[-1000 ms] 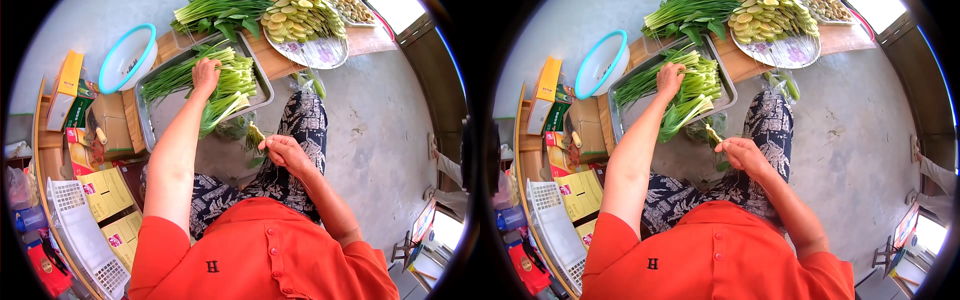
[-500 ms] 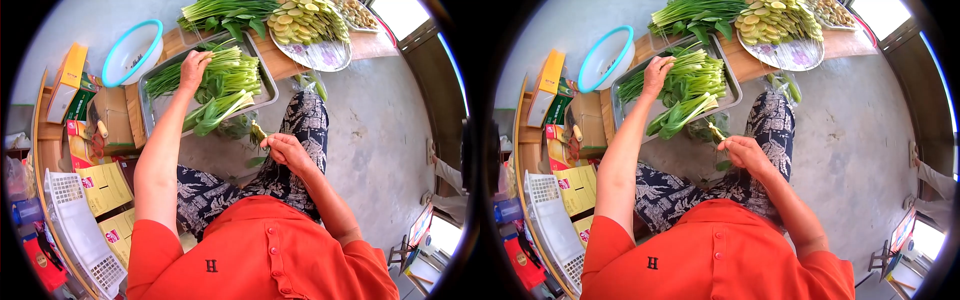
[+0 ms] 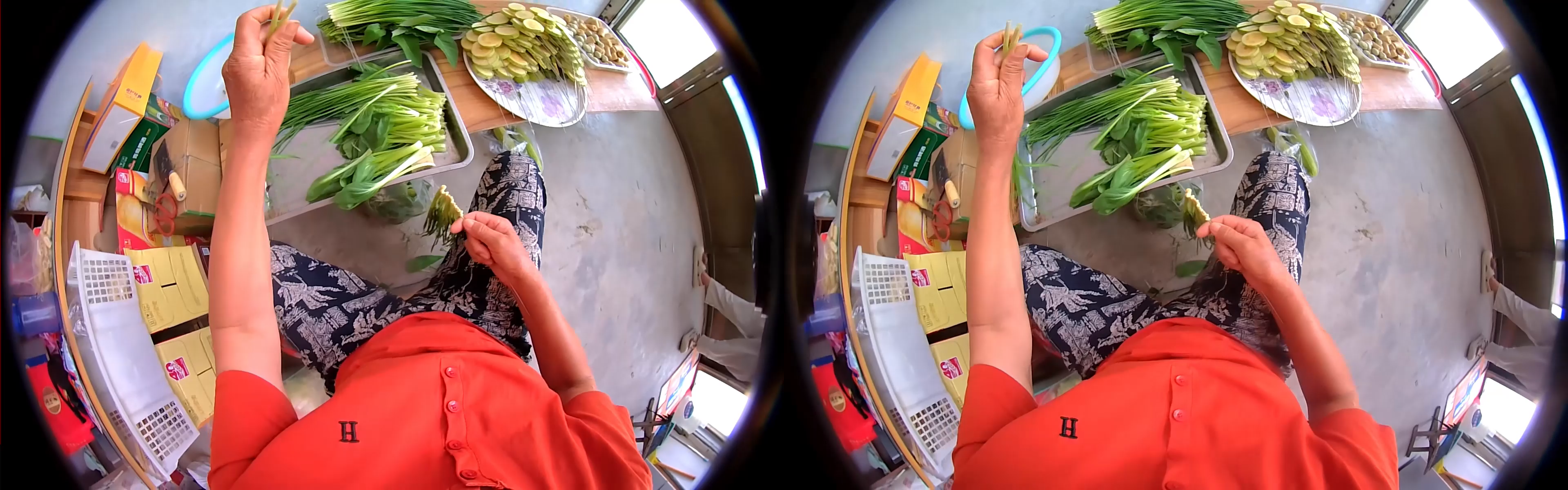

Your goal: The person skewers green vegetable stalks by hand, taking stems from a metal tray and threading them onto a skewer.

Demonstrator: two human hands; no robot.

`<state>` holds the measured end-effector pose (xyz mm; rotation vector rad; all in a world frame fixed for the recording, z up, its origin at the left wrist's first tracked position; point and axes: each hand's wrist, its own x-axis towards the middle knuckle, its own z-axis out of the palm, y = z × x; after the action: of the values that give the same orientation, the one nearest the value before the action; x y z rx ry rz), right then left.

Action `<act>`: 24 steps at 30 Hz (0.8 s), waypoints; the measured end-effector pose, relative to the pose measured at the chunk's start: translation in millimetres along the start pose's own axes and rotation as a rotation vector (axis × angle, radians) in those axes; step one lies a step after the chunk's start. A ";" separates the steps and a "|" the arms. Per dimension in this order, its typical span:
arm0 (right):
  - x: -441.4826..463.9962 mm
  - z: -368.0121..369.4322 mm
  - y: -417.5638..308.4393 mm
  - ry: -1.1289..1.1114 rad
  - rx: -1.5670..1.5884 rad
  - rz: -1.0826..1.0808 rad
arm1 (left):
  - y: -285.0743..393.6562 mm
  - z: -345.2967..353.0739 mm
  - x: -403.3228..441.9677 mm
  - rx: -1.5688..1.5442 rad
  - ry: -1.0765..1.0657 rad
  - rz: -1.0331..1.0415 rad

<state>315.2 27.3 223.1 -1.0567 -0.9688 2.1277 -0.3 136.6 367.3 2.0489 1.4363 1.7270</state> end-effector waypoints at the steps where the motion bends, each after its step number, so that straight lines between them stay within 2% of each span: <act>1: -1.8 2.4 -3.5 -0.008 0.009 -0.012 | 8.9 -0.2 -8.5 0.004 0.004 -0.003; 3: -5.0 7.4 -10.3 -0.004 0.012 -0.023 | 19.1 0.5 -22.1 0.118 -0.024 -0.144; 5: -9.5 15.1 -21.1 -0.025 0.004 -0.051 | 11.5 0.3 -41.4 0.090 -0.093 -0.180; 7: -16.4 23.8 -31.5 -0.040 0.000 -0.074 | 26.2 1.6 -64.6 -0.262 -0.151 -0.410; 10: -25.2 39.3 -45.8 -0.076 -0.023 -0.129 | 33.2 2.3 -92.4 -0.649 -0.144 -0.639; 13: -31.8 56.3 -58.0 -0.094 -0.050 -0.144 | 38.2 3.7 -114.6 -0.858 -0.050 -0.819; 17: -35.7 76.4 -65.7 -0.096 -0.097 -0.158 | 41.3 4.1 -136.7 -0.943 0.004 -0.923; 24: -34.3 95.1 -64.9 -0.108 -0.149 -0.118 | 53.6 1.6 -146.4 -0.970 0.037 -0.953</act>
<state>264.7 6.0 330.0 -0.9373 -1.2270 2.0588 45.0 6.5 294.3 0.6614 0.9568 1.4983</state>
